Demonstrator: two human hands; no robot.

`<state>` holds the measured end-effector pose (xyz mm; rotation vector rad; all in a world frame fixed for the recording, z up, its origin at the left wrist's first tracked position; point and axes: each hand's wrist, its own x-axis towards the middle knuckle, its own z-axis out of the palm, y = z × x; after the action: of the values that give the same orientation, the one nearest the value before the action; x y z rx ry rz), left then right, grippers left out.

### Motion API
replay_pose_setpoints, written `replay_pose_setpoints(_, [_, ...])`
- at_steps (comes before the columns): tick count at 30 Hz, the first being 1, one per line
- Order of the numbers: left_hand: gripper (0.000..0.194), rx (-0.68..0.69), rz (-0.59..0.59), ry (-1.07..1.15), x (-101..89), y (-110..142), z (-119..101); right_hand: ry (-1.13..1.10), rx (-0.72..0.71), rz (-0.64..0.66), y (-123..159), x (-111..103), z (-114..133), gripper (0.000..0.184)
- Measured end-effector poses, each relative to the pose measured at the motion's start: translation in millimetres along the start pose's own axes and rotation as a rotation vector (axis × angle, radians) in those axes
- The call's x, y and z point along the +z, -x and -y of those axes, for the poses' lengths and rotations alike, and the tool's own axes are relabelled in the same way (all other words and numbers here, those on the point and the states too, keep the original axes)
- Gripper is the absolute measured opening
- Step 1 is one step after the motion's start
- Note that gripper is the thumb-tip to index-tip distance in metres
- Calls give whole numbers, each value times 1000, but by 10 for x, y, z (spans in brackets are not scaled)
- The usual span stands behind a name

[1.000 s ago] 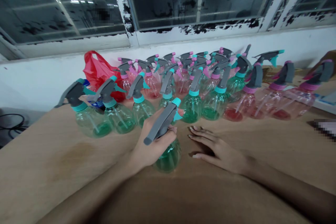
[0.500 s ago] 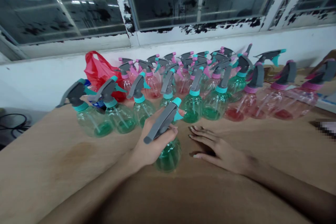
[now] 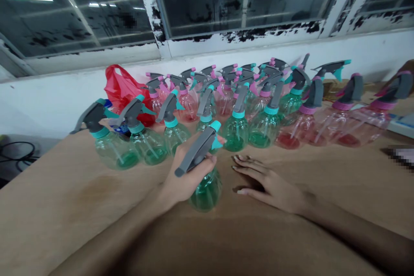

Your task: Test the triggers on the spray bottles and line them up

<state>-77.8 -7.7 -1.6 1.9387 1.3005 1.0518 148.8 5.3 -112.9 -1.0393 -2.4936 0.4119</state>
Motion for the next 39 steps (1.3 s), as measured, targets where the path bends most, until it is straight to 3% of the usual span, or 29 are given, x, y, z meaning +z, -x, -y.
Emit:
replay_pose_setpoints(14, [17,68,-59,-51,45,24,10,-10,-25,-23,2,3,-20,53])
replay_pose_setpoints(23, [11,-43,-25,-22,34,31,-4,-43,-16,-32,-9,1,-36,50])
replay_pose_setpoints(39, [15,-39,10,26,42,17,-17,-27,-28,-36,-10,-23,-25,49])
